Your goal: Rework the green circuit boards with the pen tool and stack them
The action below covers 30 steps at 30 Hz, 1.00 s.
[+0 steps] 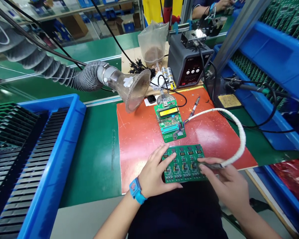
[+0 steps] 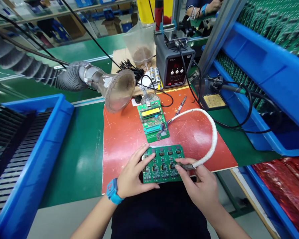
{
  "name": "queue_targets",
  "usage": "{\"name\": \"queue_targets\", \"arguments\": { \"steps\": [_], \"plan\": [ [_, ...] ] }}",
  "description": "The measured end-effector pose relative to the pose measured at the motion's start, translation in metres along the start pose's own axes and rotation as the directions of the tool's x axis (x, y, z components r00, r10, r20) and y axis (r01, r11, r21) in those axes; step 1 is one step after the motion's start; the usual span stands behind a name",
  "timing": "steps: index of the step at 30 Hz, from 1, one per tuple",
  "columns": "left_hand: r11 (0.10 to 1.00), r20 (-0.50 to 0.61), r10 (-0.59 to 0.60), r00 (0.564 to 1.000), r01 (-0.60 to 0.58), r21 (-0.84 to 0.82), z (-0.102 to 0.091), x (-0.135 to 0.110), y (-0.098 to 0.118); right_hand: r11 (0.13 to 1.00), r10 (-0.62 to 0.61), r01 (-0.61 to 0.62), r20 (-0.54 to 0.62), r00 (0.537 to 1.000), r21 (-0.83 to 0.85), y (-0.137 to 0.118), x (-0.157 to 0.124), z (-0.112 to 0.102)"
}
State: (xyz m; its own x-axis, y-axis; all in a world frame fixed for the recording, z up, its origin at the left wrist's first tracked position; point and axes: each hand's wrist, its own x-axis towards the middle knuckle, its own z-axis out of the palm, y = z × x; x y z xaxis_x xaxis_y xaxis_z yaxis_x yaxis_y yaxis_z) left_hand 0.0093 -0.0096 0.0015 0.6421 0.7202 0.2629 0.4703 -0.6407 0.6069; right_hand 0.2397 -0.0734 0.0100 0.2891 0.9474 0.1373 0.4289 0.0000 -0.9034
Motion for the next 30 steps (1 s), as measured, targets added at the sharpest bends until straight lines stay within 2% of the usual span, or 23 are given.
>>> {"name": "queue_targets", "arguments": {
  "steps": [6,11,30],
  "plan": [
    [0.996,-0.049,0.028,0.998,-0.032,-0.085,-0.0022,-0.0001,-0.0008,0.999,0.001,-0.001,0.003,1.000,-0.032,0.0021,0.0000,-0.0001],
    [0.996,-0.077,0.040,0.996,-0.046,-0.081,-0.0002,-0.0002,-0.0028,0.999,0.011,-0.010,0.009,1.000,-0.039,0.0003,-0.0003,-0.0010],
    [0.997,-0.062,-0.012,0.998,0.008,-0.074,-0.0010,0.0025,-0.0010,0.998,0.020,-0.019,0.003,1.000,-0.057,0.0000,-0.0002,-0.0002]
  ]
}}
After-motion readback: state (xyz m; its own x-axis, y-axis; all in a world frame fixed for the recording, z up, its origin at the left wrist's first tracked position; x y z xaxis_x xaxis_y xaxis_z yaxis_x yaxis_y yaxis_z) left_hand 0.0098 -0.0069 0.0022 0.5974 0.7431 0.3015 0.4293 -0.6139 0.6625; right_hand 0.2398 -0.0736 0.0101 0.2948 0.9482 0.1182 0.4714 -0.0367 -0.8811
